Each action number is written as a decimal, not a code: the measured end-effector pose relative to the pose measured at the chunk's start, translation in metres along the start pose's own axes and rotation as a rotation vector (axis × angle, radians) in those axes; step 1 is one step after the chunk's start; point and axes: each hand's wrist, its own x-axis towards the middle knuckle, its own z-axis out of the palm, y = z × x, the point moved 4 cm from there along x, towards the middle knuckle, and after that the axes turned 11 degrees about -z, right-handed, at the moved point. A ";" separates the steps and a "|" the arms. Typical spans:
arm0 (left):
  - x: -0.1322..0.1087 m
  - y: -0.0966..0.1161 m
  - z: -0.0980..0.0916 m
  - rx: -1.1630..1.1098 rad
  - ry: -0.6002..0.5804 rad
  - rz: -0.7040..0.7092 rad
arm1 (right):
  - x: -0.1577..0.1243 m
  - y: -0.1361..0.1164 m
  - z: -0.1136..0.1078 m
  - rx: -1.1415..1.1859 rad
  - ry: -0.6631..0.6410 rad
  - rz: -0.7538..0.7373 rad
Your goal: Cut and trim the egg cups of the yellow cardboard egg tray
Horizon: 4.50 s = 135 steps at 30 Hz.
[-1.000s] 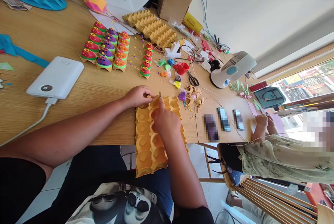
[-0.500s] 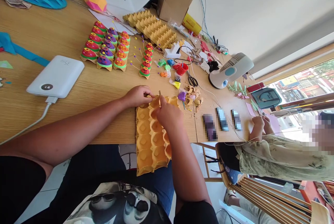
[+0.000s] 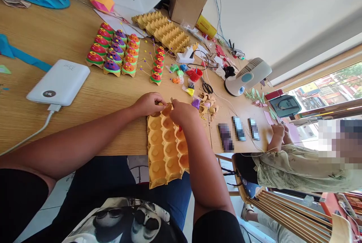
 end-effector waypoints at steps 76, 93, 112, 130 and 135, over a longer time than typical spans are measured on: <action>0.001 0.000 0.001 0.030 0.048 0.018 | -0.042 -0.027 0.014 -0.189 0.240 0.053; 0.000 0.000 0.001 0.029 0.033 0.002 | -0.041 -0.033 0.016 -0.194 0.241 0.074; 0.000 -0.001 0.001 0.024 0.040 -0.007 | -0.041 -0.039 0.012 -0.194 0.207 0.068; 0.000 -0.001 0.000 0.036 0.032 0.015 | -0.015 -0.033 0.015 -0.149 0.239 0.059; 0.003 -0.003 0.003 0.020 0.010 0.034 | -0.031 -0.021 0.030 -0.124 0.276 0.070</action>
